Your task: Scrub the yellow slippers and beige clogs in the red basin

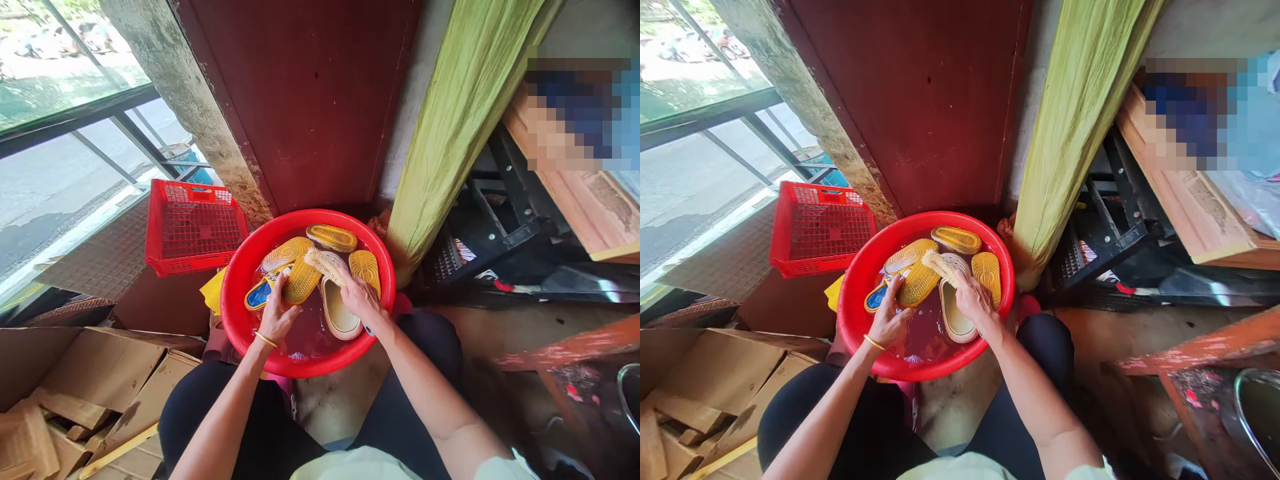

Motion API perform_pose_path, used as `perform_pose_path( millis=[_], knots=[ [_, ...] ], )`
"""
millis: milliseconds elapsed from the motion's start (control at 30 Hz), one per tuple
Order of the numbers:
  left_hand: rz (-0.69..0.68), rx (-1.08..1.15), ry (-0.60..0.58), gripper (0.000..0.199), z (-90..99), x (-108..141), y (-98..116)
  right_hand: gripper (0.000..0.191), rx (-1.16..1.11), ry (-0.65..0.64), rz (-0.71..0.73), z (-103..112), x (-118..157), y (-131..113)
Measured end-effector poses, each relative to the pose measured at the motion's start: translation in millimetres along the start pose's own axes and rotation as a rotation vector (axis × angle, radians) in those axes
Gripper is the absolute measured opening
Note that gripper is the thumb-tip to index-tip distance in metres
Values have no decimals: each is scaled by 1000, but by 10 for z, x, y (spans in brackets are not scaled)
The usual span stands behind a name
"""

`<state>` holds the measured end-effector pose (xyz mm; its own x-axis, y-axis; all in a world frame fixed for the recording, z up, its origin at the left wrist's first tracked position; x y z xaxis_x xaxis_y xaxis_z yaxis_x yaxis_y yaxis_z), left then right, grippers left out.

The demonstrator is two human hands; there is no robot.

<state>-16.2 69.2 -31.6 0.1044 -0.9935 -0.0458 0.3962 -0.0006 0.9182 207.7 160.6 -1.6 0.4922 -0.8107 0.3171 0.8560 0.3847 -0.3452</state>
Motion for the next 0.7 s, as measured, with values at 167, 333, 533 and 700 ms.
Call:
perform_pose_path(
  millis=[167, 333, 533, 700],
  knots=[
    [161, -287, -66, 91, -107, -13, -232, 60, 107, -90, 56, -87, 165, -191],
    [365, -570, -174, 56, -228, -8, -337, 58, 191, -97, 123, -156, 330, -392],
    [481, -807, -352, 53, -269, -61, -312, 53, 212, -117, 118, -208, 297, -394],
    [425, -980, -330, 59, -327, -60, -237, 49, 236, -92, 82, -208, 203, -367]
  ],
)
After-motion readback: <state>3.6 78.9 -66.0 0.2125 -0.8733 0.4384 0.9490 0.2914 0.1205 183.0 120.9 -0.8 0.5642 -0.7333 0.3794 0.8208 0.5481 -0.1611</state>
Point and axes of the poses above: each hand's wrist, its own x-axis away from the middle knuckle, its own z-axis out of the back of the hand, y = z × x, the point moved 5 cm from there along -x, towards the middle knuckle, and after that the axes turned 13 degrees about -y, right-handed, at the moved point
